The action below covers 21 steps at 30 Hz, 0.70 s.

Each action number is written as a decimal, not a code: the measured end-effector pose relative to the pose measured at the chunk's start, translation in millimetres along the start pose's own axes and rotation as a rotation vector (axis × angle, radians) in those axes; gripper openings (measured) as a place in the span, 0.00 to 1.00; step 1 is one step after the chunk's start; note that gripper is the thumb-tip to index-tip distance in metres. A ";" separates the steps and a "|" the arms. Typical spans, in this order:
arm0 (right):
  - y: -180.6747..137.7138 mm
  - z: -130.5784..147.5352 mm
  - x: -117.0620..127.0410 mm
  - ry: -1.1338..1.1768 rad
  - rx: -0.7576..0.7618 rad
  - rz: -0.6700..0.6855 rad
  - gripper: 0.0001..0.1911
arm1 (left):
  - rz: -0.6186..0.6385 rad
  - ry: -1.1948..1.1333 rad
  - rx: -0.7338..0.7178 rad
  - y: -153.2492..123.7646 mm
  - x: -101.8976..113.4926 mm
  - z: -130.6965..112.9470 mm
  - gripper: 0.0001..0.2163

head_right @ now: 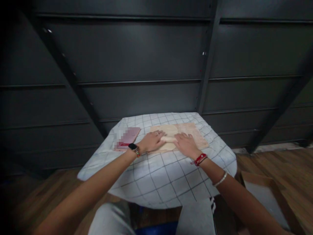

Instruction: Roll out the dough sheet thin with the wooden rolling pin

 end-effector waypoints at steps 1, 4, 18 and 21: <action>-4.4 2.3 -0.3 0.005 -0.001 0.002 0.23 | -0.019 0.018 -0.015 -4.5 0.0 -2.8 0.23; -6.6 1.5 -1.9 0.014 -0.047 0.015 0.21 | -0.071 0.045 0.011 -7.4 -1.2 -2.5 0.22; 54.5 -37.4 -3.9 -0.067 -0.142 0.009 0.24 | -0.144 0.021 0.294 67.1 4.0 41.9 0.21; 71.0 -50.3 -6.1 -0.046 -0.143 0.032 0.26 | -0.103 0.014 0.293 89.2 3.6 53.0 0.20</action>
Point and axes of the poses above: each hand's wrist, its own y-axis towards the middle knuckle, its own x-axis out of the back of the hand, z = x × y, the point moved 9 cm from there along y, towards the middle knuckle, and after that the axes turned 9 degrees about z, right-handed, at the moved point
